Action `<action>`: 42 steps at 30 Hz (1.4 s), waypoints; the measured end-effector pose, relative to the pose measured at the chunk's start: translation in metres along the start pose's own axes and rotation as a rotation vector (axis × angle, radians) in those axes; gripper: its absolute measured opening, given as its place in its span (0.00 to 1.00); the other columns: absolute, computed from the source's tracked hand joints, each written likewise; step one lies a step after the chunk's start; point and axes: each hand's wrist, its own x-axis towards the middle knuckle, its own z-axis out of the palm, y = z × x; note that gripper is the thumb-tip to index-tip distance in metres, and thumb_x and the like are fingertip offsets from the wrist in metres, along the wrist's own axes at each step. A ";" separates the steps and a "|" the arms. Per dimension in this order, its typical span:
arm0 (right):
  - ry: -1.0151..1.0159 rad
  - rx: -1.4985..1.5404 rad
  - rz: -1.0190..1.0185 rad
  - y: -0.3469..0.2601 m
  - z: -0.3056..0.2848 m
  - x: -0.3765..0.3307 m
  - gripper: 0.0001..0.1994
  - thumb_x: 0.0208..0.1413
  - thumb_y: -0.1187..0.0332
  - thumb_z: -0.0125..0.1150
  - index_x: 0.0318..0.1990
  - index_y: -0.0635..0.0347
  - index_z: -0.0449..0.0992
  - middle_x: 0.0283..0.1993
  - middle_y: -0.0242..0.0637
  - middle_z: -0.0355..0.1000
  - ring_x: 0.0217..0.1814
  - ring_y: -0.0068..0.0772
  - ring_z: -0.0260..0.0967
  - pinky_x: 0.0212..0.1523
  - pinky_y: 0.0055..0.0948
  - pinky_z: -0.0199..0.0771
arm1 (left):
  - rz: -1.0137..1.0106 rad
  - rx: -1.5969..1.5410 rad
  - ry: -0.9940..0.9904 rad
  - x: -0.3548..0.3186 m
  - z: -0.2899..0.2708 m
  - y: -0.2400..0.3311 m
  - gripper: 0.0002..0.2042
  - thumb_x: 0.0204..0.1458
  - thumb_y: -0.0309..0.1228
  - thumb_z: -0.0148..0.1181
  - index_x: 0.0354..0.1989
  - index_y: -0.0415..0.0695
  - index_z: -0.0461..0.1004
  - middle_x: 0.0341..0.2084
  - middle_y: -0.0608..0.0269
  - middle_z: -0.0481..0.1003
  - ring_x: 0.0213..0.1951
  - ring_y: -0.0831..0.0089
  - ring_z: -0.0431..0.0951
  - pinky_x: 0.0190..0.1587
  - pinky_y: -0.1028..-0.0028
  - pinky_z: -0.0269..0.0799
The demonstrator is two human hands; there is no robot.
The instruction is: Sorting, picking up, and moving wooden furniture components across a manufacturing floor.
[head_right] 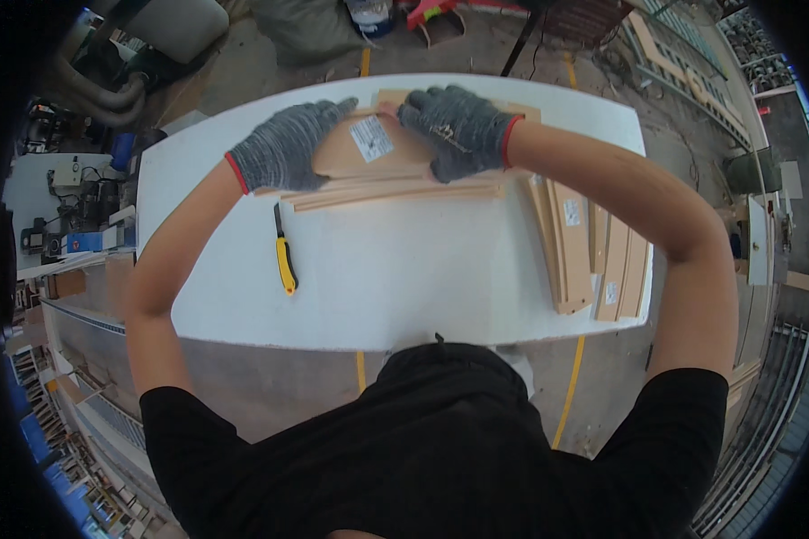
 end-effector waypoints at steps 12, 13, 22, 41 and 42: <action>-0.064 -0.069 0.289 -0.009 -0.005 -0.024 0.48 0.37 0.59 0.75 0.71 0.45 0.59 0.58 0.50 0.67 0.55 0.53 0.70 0.53 0.48 0.70 | -0.166 0.071 -0.027 0.013 -0.016 0.027 0.57 0.34 0.36 0.77 0.74 0.42 0.45 0.60 0.41 0.67 0.60 0.48 0.70 0.65 0.61 0.66; -0.050 -0.049 0.281 -0.010 -0.005 -0.024 0.47 0.37 0.58 0.75 0.70 0.44 0.60 0.58 0.50 0.68 0.55 0.53 0.70 0.53 0.49 0.70 | -0.141 0.086 -0.025 0.011 -0.015 0.026 0.57 0.34 0.36 0.77 0.74 0.42 0.45 0.60 0.41 0.67 0.60 0.48 0.70 0.65 0.61 0.66; 0.727 0.055 0.262 -0.055 0.049 -0.097 0.34 0.46 0.57 0.70 0.63 0.53 0.67 0.60 0.47 0.68 0.63 0.53 0.65 0.66 0.51 0.60 | -0.042 0.031 0.101 0.002 0.015 0.016 0.57 0.33 0.33 0.77 0.73 0.42 0.46 0.58 0.44 0.66 0.59 0.49 0.70 0.65 0.60 0.66; 0.250 0.197 1.820 -0.069 0.220 -0.502 0.33 0.39 0.57 0.74 0.53 0.62 0.72 0.54 0.50 0.68 0.58 0.54 0.66 0.54 0.50 0.70 | -0.185 -0.066 0.124 0.055 0.003 0.070 0.58 0.27 0.32 0.83 0.70 0.34 0.52 0.61 0.43 0.66 0.64 0.56 0.66 0.68 0.68 0.59; 0.189 0.250 1.849 -0.069 0.213 -0.501 0.33 0.38 0.57 0.74 0.53 0.61 0.72 0.52 0.50 0.68 0.57 0.53 0.66 0.54 0.50 0.70 | -0.232 -0.125 0.093 0.059 0.005 0.070 0.57 0.27 0.31 0.83 0.69 0.33 0.52 0.60 0.43 0.66 0.64 0.56 0.66 0.68 0.68 0.60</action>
